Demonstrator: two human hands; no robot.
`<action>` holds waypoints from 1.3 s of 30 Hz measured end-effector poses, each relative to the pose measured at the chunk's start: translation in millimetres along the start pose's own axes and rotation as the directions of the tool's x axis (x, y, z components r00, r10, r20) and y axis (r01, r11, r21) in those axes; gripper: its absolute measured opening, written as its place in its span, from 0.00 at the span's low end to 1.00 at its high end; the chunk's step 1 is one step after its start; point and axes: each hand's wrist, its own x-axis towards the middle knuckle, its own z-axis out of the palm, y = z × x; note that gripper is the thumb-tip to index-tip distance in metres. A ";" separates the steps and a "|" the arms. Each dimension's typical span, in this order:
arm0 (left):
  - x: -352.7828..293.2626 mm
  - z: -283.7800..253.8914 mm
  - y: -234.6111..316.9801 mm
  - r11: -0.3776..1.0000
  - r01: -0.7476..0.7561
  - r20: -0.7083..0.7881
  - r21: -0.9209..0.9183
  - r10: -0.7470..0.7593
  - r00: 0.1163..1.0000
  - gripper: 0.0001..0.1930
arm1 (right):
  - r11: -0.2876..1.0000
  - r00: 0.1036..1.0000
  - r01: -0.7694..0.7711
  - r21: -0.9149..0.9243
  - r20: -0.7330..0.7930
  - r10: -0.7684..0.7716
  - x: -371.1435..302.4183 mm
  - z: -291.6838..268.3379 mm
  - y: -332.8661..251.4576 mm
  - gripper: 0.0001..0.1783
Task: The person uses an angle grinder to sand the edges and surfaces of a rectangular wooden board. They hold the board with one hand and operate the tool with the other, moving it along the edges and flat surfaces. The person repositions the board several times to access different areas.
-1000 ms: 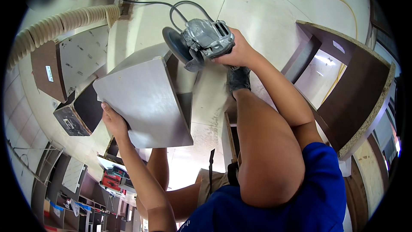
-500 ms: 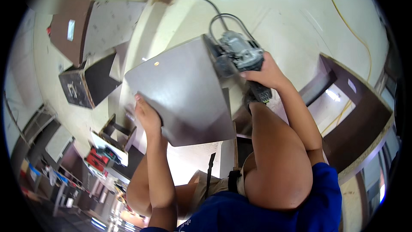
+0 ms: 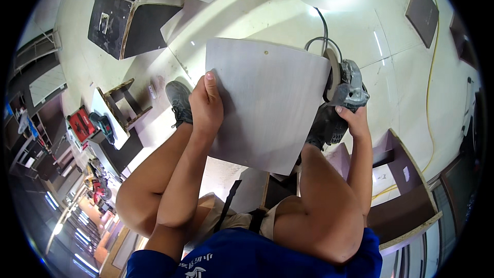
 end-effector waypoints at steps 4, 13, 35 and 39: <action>1.8 2.6 -6.0 0.999 -0.039 -0.043 0.006 0.039 0.998 0.26 | 1.000 1.000 0.008 -0.024 -0.028 -0.008 -9.6 -10.4 1.7 0.28; 5.6 1.5 -0.5 1.000 -0.015 -0.032 0.012 0.015 0.999 0.28 | 0.997 0.998 -0.046 -0.070 -0.050 0.043 -28.6 -26.6 31.5 0.33; 49.5 -15.0 3.1 0.966 -0.179 0.070 0.184 0.169 0.983 0.28 | 0.991 0.982 0.052 -0.123 0.188 -0.028 22.4 -33.0 -41.0 0.25; 49.4 -14.4 4.7 0.974 -0.155 0.067 0.165 0.145 0.987 0.28 | 0.986 0.983 0.029 -0.165 0.183 0.002 14.7 -45.5 -42.4 0.21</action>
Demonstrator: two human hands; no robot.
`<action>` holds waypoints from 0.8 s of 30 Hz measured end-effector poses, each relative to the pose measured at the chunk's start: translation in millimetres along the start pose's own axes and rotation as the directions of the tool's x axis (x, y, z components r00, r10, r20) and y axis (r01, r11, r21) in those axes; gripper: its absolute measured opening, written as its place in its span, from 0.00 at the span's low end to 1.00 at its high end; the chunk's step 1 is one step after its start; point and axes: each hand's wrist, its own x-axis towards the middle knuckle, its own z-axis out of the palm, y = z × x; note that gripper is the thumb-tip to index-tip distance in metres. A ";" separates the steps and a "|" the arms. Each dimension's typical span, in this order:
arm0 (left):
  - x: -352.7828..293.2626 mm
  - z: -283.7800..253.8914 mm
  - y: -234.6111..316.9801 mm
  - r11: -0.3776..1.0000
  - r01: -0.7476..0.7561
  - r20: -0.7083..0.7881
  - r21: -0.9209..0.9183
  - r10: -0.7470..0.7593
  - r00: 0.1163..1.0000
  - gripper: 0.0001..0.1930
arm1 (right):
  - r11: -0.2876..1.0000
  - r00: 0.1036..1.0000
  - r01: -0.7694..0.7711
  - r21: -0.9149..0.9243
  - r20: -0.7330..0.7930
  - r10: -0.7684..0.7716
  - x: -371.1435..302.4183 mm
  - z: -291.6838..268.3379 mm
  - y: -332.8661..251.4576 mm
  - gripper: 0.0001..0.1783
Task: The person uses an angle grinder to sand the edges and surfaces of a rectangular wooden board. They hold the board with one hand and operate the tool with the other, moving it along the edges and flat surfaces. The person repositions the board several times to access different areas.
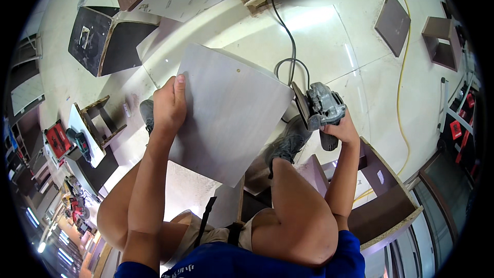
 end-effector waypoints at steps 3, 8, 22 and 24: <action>0.2 0.7 0.7 1.000 -0.010 -0.007 0.009 0.010 1.000 0.27 | 0.999 0.999 -0.043 -0.001 -0.003 0.043 -11.9 0.6 7.2 0.22; -0.7 -1.4 3.8 1.000 0.001 -0.015 0.000 -0.001 1.000 0.27 | 0.995 1.000 -0.029 0.096 -0.005 0.029 -18.0 8.2 16.1 0.23; -2.0 4.7 0.3 0.999 -0.041 -0.073 -0.006 0.040 0.997 0.27 | 0.995 1.000 0.008 0.101 -0.004 -0.008 -20.6 13.8 24.2 0.24; -2.2 4.1 -0.7 0.999 -0.046 -0.069 -0.019 0.045 0.997 0.27 | 0.995 0.999 0.022 0.102 -0.041 -0.018 -18.8 14.3 24.0 0.24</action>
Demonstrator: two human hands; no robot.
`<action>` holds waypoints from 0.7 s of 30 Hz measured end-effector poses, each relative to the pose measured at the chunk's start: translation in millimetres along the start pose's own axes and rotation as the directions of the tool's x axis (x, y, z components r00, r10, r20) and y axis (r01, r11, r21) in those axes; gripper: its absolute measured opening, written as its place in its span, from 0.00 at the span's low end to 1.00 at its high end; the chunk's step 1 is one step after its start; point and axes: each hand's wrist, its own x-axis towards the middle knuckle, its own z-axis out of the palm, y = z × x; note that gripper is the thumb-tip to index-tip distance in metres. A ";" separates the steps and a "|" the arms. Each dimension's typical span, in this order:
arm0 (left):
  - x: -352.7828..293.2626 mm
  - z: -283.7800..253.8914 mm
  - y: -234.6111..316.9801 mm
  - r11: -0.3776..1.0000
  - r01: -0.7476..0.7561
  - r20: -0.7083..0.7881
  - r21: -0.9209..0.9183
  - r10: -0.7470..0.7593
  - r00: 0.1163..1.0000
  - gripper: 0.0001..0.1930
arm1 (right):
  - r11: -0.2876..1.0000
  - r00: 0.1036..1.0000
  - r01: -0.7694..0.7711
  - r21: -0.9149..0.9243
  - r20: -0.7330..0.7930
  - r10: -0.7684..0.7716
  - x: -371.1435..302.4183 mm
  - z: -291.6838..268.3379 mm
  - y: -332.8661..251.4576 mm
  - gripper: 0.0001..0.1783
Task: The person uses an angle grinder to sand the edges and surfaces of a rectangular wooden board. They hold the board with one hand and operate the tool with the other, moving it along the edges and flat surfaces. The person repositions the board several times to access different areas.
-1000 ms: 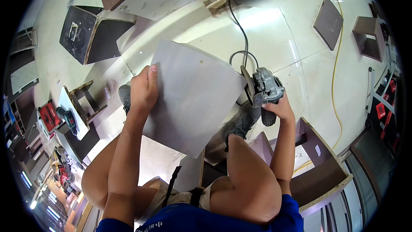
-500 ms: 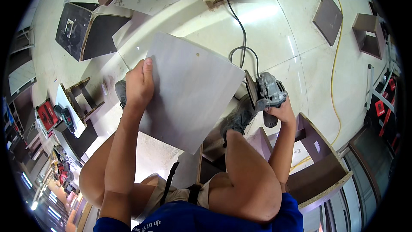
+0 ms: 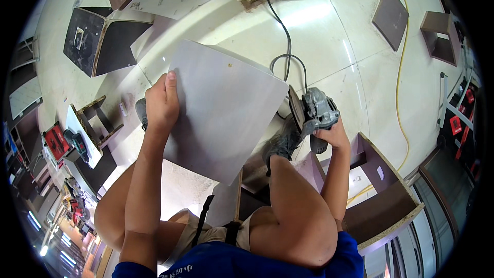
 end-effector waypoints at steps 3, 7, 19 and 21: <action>0.7 -3.3 -0.6 1.000 -0.002 -0.003 0.000 0.002 1.000 0.26 | 1.000 1.000 -0.011 -0.028 -0.015 0.011 6.6 2.8 -4.1 0.24; 1.2 -3.1 0.5 1.000 -0.019 -0.021 0.004 0.019 1.000 0.26 | 0.998 0.999 -0.054 0.034 0.002 0.054 9.8 5.9 -6.5 0.25; -5.0 -11.3 -56.2 0.994 0.107 0.054 -0.028 -0.105 0.993 0.31 | 0.993 0.998 -0.052 -0.111 -0.041 0.048 -1.1 -9.0 25.5 0.26; -12.8 -13.8 -61.8 0.985 0.158 0.023 -0.069 -0.156 0.987 0.32 | 0.997 0.996 -0.025 -0.071 -0.090 0.019 6.2 -5.5 32.1 0.24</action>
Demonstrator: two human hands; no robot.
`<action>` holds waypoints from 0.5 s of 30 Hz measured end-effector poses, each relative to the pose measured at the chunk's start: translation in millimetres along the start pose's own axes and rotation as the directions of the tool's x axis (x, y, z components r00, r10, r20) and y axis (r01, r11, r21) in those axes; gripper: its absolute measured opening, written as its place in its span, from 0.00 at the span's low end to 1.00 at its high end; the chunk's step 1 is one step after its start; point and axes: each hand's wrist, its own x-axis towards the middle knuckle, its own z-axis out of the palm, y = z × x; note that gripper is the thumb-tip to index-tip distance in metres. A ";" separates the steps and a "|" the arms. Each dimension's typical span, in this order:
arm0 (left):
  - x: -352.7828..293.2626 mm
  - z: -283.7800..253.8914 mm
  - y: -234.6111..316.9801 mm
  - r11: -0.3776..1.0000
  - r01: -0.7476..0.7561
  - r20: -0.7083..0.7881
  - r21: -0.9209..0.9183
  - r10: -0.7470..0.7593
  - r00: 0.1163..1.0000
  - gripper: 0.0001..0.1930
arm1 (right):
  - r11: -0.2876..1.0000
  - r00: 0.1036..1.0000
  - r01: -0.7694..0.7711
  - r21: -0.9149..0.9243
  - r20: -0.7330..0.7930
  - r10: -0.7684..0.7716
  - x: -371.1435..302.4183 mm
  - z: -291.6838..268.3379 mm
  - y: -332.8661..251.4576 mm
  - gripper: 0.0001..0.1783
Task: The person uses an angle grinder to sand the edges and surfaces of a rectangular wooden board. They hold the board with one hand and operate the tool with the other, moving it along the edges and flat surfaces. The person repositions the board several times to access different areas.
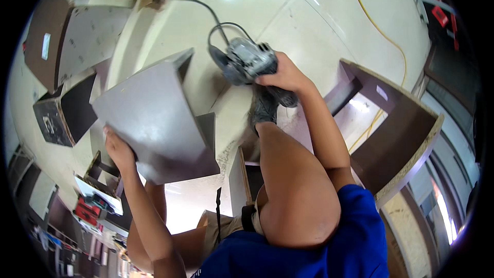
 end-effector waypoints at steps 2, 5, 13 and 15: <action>-10.1 -3.1 9.9 0.991 0.107 -0.023 -0.080 -0.110 0.994 0.35 | 0.999 1.000 0.024 0.031 0.003 -0.024 10.5 6.4 2.2 0.24; -17.6 0.3 16.7 0.978 0.184 -0.069 -0.093 -0.191 0.979 0.37 | 0.990 0.996 0.090 0.105 -0.002 -0.090 31.1 18.4 10.7 0.22; -26.8 -1.4 8.7 0.975 0.213 -0.086 -0.061 -0.218 0.972 0.39 | 0.922 0.976 0.053 0.384 0.174 -0.129 51.5 55.6 10.3 0.16; -30.2 -0.8 8.6 0.985 0.164 -0.086 -0.055 -0.168 0.982 0.38 | 0.949 0.965 0.139 0.283 0.177 -0.194 57.3 56.9 15.6 0.18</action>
